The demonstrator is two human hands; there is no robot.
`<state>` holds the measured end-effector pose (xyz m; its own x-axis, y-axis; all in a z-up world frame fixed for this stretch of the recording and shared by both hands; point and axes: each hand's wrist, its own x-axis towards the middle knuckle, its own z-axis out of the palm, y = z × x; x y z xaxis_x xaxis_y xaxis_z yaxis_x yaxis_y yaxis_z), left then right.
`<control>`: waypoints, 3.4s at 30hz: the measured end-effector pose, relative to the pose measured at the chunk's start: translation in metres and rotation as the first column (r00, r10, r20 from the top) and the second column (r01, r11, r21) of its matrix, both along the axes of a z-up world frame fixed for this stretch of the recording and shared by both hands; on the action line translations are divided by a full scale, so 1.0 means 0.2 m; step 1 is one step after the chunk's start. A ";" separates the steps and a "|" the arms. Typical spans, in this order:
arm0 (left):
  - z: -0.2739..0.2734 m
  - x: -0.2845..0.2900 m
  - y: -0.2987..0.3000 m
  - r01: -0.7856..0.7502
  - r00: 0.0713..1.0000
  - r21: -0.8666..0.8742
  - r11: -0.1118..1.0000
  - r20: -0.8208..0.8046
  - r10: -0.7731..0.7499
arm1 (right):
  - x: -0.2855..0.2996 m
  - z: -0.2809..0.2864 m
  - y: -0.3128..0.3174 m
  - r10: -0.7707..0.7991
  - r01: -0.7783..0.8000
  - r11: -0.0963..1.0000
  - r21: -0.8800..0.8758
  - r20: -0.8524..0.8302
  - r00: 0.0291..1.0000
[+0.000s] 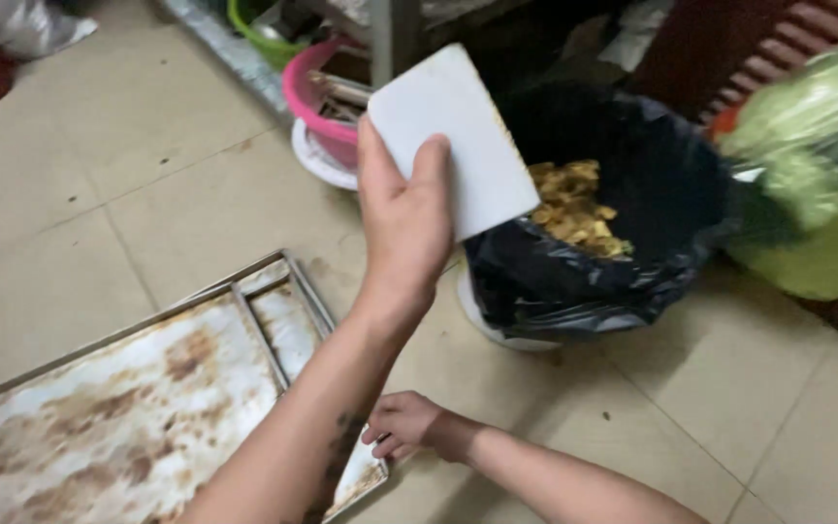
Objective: Scraping burnt residue off metal baking trays using a plastic scraper and dumping it into a trash bin
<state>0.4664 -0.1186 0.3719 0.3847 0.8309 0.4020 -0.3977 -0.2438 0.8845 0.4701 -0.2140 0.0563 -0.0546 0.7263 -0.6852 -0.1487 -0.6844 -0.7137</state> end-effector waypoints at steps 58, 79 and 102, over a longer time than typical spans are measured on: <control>-2.40 -3.72 -0.90 -0.663 -0.697 0.748 0.018 -0.626 0.350 | -0.37 -0.58 1.25 -0.250 -0.087 0.738 0.669 0.390 0.886; -2.85 -3.95 -0.91 -0.647 -0.685 0.762 0.039 -0.602 0.409 | -3.55 0.86 1.52 0.437 -0.329 0.818 0.472 -0.137 0.889; -2.31 -3.74 -0.81 -0.789 -0.536 0.530 0.311 -0.841 0.072 | 0.02 -0.52 0.48 0.377 -0.427 0.869 -0.251 0.894 0.242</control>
